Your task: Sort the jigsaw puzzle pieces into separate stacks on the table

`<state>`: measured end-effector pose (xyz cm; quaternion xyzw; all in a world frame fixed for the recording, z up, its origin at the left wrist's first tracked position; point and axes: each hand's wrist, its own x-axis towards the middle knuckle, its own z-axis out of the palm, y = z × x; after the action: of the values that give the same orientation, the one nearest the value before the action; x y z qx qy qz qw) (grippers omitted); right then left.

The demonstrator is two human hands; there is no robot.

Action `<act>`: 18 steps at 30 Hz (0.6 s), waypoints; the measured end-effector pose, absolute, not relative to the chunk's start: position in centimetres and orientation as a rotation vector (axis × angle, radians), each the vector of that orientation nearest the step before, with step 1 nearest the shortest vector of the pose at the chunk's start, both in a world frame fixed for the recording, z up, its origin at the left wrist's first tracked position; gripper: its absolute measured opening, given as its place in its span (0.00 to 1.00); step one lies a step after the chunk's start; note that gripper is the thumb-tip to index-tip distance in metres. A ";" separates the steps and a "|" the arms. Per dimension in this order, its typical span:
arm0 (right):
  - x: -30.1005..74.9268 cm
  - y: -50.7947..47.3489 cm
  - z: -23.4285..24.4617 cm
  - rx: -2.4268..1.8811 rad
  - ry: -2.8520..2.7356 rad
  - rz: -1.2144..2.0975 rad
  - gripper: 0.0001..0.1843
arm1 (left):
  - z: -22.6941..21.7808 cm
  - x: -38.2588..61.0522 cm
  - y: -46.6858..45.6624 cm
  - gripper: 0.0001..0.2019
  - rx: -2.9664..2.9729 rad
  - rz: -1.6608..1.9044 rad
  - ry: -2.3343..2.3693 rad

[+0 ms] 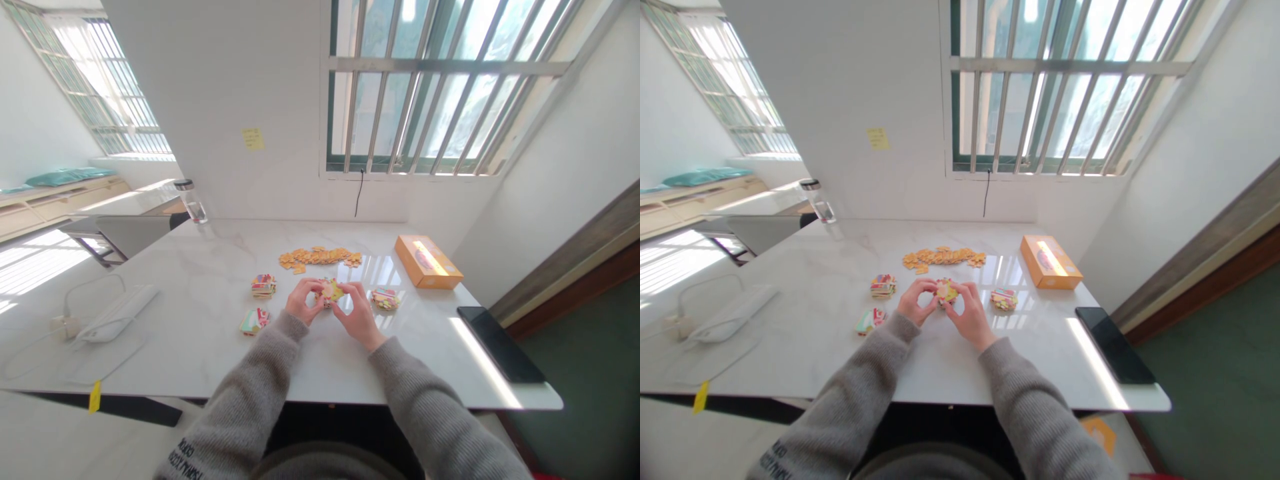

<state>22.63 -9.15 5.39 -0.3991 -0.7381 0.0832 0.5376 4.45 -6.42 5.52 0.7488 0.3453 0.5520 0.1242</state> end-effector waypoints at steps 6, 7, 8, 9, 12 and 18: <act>23.2 -9.2 5.8 -0.994 -1.778 0.223 0.26 | 5.7 4.3 -6.6 0.03 2.122 1.561 0.941; 23.4 -9.1 5.9 -0.994 -1.783 0.215 0.25 | 5.7 4.3 -6.7 0.03 2.095 1.554 0.915; 23.5 -9.1 5.9 -0.989 -1.785 0.210 0.25 | 5.7 4.3 -6.7 0.02 2.061 1.543 0.889; 23.7 -9.1 5.9 -0.979 -1.789 0.210 0.25 | 5.7 4.3 -6.8 0.02 2.021 1.529 0.866; 24.0 -9.1 6.0 -0.947 -1.815 0.272 0.26 | 5.5 4.2 -6.8 0.03 1.929 1.480 0.825; 24.3 -9.0 6.3 -0.948 -1.789 0.375 0.25 | 5.8 4.1 -7.2 0.10 2.008 1.371 0.787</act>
<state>24.25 -9.05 6.27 -0.3944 -0.7448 0.1560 0.5151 4.07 -7.24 5.85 0.7522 0.2949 0.5136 0.2888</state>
